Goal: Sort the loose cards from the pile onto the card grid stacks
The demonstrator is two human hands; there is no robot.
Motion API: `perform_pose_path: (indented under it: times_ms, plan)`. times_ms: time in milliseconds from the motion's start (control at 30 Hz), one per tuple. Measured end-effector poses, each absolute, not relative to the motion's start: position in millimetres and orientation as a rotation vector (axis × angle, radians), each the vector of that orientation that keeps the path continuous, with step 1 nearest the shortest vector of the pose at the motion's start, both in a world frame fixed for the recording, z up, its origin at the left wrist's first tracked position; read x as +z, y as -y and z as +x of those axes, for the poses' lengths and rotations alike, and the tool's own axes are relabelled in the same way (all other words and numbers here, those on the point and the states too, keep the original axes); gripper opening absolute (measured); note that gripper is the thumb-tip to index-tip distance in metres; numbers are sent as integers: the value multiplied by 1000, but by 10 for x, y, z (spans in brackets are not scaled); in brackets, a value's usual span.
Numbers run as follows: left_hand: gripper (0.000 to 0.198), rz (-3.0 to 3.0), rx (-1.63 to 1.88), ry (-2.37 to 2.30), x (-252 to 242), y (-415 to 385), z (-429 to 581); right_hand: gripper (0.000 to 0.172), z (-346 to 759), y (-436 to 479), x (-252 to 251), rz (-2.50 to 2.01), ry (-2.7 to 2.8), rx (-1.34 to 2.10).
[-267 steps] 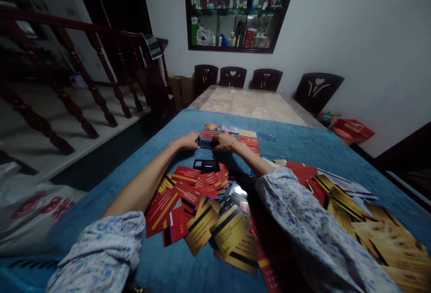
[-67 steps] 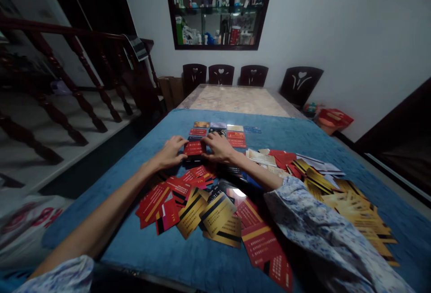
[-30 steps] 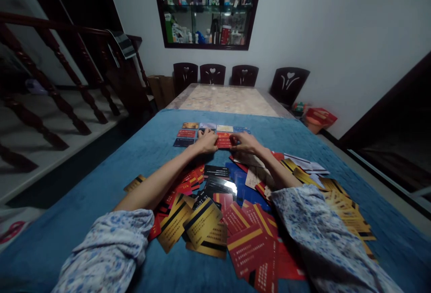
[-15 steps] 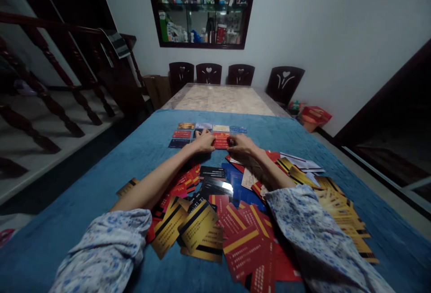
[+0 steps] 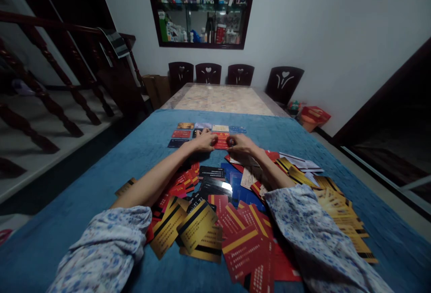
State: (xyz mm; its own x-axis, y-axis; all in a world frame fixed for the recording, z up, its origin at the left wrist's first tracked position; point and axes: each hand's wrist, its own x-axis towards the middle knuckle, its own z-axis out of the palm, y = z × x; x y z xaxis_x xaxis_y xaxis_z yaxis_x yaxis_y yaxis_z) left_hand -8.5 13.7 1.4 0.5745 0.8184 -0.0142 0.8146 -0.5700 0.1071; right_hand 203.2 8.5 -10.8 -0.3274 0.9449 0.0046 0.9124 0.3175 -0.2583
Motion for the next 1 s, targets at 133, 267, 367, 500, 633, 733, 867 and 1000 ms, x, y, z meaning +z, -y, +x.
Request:
perform_pose_path:
  times_ms: [133, 267, 367, 500, 633, 733, 867, 1000]
  plan:
    - [26, 2685, 67, -1413, 15, -136, -87, 30, 2031, -92, -125, -1694, 2431, 318]
    - [25, 2702, 72, -1417, 20, -126, -89, 28, 2029, -105, -140, -1691, 2449, 298]
    - [24, 2724, 87, -1399, 31, -112, -97, 29, 2031, -114, -151, -1687, 2457, 302]
    - [22, 2711, 100, -1406, 32, -104, -105, 29, 2032, -119, -155, -1680, 2461, 294]
    - [23, 2719, 131, -1391, 8, -108, -108, 29, 2024, -115, -150, -1695, 2459, 271]
    - [22, 2727, 157, -1378, -7, -105, -123, 29, 2024, -120, -155, -1698, 2465, 267]
    - [21, 2732, 242, -1354, 5, -81, -202, 28, 2037, -135, -169, -1688, 2490, 244]
    - [19, 2741, 291, -1338, 50, -29, -381, 27, 2047, -129, -161, -1691, 2496, 234]
